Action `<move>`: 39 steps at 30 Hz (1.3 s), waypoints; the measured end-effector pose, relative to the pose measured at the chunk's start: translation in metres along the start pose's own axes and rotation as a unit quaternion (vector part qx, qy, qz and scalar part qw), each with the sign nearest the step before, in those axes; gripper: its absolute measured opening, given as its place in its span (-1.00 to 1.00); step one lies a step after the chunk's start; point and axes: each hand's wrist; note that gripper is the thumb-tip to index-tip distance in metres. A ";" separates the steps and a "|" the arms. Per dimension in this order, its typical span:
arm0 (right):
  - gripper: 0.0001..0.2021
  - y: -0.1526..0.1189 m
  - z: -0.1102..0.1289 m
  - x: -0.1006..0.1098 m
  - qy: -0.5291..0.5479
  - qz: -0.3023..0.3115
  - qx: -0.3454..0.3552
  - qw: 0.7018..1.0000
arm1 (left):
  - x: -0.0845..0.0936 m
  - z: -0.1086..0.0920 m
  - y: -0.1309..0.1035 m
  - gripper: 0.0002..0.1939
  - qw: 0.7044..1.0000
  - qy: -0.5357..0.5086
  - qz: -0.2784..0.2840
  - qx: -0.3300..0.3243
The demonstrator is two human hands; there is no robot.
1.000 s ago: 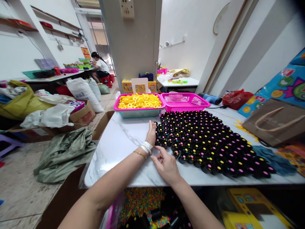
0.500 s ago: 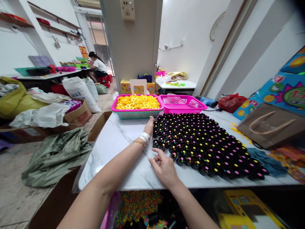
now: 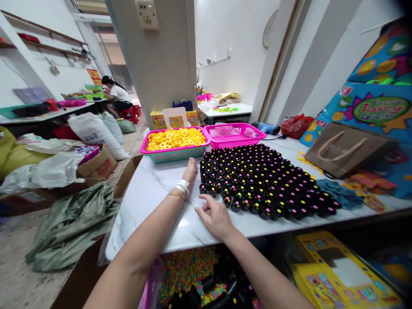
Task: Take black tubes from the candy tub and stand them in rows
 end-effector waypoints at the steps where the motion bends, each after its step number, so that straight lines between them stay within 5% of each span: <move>1: -0.67 -0.001 0.002 0.002 0.010 -0.009 0.008 1.000 | 0.005 -0.007 -0.007 -0.22 1.000 -0.009 -0.016 0.011; 5: -0.77 -0.034 0.004 0.016 0.076 -0.049 0.081 0.993 | 0.040 -0.023 -0.076 -0.30 0.995 -0.023 -0.077 0.051; 7: -0.79 -0.068 -0.005 0.024 0.085 -0.035 0.124 0.988 | 0.057 -0.018 -0.143 -0.50 0.994 0.017 -0.091 -0.065; 10: -0.79 -0.127 -0.036 0.040 0.020 0.030 0.185 0.982 | 0.064 0.004 -0.262 -0.73 0.944 0.251 -0.099 -0.190; 13: -0.81 -0.172 -0.079 0.055 -0.061 0.006 0.072 0.996 | 0.064 0.046 -0.357 -0.80 0.869 0.439 -0.033 -0.224; 15: -0.74 -0.186 -0.105 0.058 -0.070 0.003 -0.069 0.995 | 0.075 0.080 -0.388 -0.58 0.829 0.523 -0.095 -0.174; 17: -0.64 -0.189 -0.120 0.055 0.024 0.059 -0.214 0.975 | 0.095 0.111 -0.395 -0.34 0.823 0.519 -0.206 -0.102; 19: -0.60 -0.185 -0.121 0.049 0.184 0.143 -0.326 0.916 | 0.117 0.132 -0.389 -0.27 0.871 0.399 -0.284 -0.027; 22: -0.57 -0.180 -0.105 0.047 0.309 0.192 -0.379 0.851 | 0.140 0.142 -0.380 -0.18 0.944 0.139 -0.286 0.083; 24: -0.48 -0.184 -0.093 0.052 0.287 0.181 -0.356 0.870 | 0.147 0.144 -0.386 -0.14 0.957 0.059 -0.261 0.109; 27: -0.39 -0.204 -0.087 0.063 0.172 0.209 -0.300 0.915 | 0.148 0.148 -0.408 -0.19 0.959 0.101 -0.241 0.107; 30: -0.42 -0.221 -0.087 0.069 -0.029 0.177 -0.221 0.959 | 0.138 0.143 -0.423 -0.22 0.923 0.292 -0.245 0.055; 34: -0.51 -0.206 -0.065 0.060 -0.177 0.033 0.027 0.983 | 0.104 0.110 -0.406 -0.26 0.791 0.570 -0.200 -0.103; 36: -0.65 -0.184 -0.048 0.041 -0.172 0.080 0.126 0.974 | 0.087 0.098 -0.384 -0.43 0.769 0.615 -0.120 -0.124; 39: -0.69 -0.153 -0.028 -0.001 -0.223 0.253 0.176 0.925 | 0.069 0.101 -0.349 -0.55 0.766 0.640 -0.025 -0.052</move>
Point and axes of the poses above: each hand's wrist, its own y-axis towards the middle knuckle, its own x-axis out of the back of the hand, z = x × y, and after that the axes turned 11 degrees about -y, right-handed
